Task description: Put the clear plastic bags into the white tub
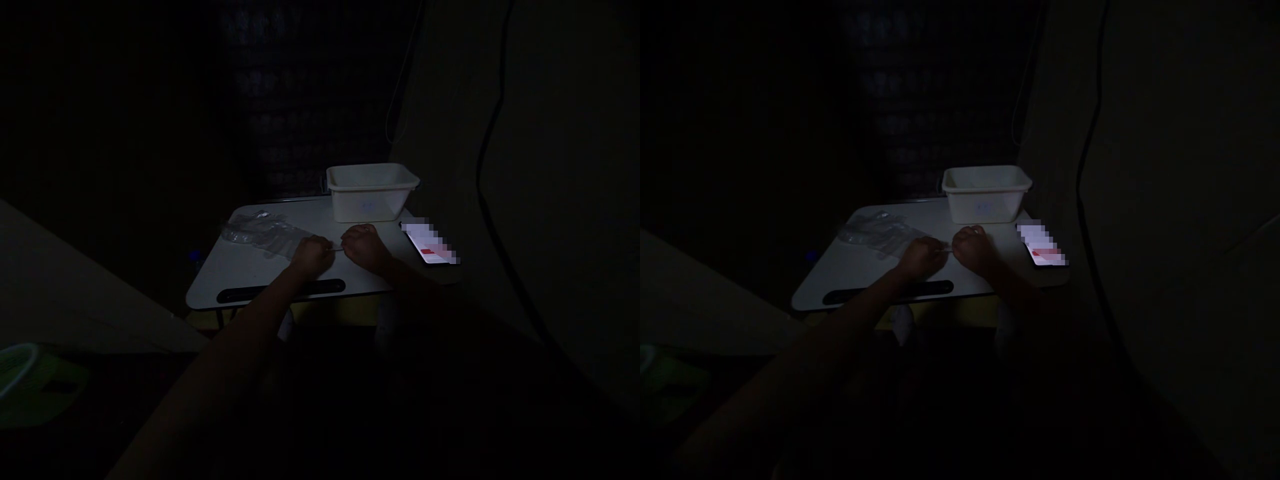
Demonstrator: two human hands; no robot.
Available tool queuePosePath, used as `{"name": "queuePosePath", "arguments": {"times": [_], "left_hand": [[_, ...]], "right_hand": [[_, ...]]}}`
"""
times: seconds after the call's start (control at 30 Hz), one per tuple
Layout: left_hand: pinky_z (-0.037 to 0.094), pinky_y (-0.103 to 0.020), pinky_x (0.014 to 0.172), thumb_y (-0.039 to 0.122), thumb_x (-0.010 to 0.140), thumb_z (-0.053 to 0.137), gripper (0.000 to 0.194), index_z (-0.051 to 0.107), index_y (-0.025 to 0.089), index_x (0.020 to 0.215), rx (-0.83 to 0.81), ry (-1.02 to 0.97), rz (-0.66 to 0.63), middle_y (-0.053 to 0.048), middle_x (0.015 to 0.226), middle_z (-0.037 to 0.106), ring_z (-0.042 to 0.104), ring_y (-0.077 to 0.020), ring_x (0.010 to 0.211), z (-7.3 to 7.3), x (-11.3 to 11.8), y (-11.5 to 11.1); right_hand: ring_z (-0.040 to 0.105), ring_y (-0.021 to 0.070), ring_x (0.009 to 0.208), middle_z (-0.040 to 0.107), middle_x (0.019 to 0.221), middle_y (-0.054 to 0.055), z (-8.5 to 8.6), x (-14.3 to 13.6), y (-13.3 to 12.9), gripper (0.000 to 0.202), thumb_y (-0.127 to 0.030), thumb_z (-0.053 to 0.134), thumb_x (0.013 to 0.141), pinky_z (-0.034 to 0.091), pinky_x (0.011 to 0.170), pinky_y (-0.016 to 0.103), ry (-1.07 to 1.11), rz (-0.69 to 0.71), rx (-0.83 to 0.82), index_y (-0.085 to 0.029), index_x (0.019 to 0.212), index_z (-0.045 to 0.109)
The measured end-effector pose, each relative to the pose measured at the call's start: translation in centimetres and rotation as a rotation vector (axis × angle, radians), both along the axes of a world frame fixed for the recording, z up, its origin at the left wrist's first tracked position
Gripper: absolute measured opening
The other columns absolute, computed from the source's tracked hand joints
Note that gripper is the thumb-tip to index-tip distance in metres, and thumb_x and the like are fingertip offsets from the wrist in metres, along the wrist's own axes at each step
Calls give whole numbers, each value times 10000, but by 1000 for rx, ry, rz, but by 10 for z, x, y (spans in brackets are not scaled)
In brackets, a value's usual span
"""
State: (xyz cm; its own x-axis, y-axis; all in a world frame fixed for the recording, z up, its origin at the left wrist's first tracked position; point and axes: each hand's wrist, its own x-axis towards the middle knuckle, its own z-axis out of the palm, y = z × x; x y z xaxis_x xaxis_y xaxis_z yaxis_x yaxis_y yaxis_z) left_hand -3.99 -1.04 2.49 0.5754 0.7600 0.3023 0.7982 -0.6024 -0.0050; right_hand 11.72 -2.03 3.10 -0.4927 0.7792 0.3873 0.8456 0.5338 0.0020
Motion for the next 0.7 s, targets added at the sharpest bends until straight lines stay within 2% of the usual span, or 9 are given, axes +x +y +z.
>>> {"name": "queuePosePath", "arguments": {"times": [0.07, 0.13, 0.2, 0.33, 0.43, 0.57, 0.7], "left_hand": [[402, -269, 734, 199, 720, 413, 237, 615, 133, 823, -45, -109, 21, -82, 862, 628, 557, -172, 808, 0, -1, 3], [411, -246, 702, 188, 716, 416, 233, 619, 127, 812, -114, -255, 36, -70, 833, 634, 564, -155, 763, 0, -1, 7], [415, -228, 656, 180, 706, 425, 217, 620, 125, 784, -192, -411, 40, -49, 771, 637, 563, -136, 698, 1, -2, 10], [405, -211, 580, 167, 639, 497, 124, 608, 131, 680, -312, -715, 76, -1, 634, 604, 532, -110, 590, 5, -1, 16], [396, -205, 555, 172, 585, 545, 60, 583, 137, 617, -422, -998, 102, 26, 573, 569, 507, -92, 544, 11, -1, 17], [387, -205, 563, 182, 536, 582, 51, 567, 141, 563, -509, -1299, 99, 43, 530, 545, 485, -76, 518, 26, -1, 8], [386, -213, 589, 153, 507, 578, 32, 578, 145, 537, -518, -1391, 104, 35, 540, 566, 502, -83, 548, 43, -1, -5]], "right_hand": [[486, 206, 960, 631, 943, 74, 1, 3, 0, 205, -227, 463, 736, 270, 847, 367, 128, -21, -19, -149, 849, 616], [496, 215, 961, 626, 969, 65, 0, 5, 2, 291, -286, 542, 681, 295, 848, 378, 269, -55, -47, -157, 937, 596], [528, 208, 915, 639, 933, 42, -2, 7, 6, 375, -260, 598, 615, 341, 822, 371, 411, -97, -115, -175, 979, 578], [580, 150, 688, 653, 700, -4, 5, 10, 12, 183, -117, 544, 582, 430, 657, 278, 709, -139, -365, -180, 728, 635], [568, 131, 613, 625, 586, -12, 20, 12, 9, 94, -110, 540, 563, 428, 613, 253, 935, -127, -472, -167, 568, 614], [558, 125, 627, 623, 594, -15, 37, 14, -4, 69, -215, 591, 540, 415, 643, 261, 1188, -116, -495, -166, 581, 618], [533, 118, 568, 600, 543, -23, 45, 13, -12, 135, -287, 617, 490, 402, 611, 266, 1294, -75, -522, -168, 553, 609]]}}
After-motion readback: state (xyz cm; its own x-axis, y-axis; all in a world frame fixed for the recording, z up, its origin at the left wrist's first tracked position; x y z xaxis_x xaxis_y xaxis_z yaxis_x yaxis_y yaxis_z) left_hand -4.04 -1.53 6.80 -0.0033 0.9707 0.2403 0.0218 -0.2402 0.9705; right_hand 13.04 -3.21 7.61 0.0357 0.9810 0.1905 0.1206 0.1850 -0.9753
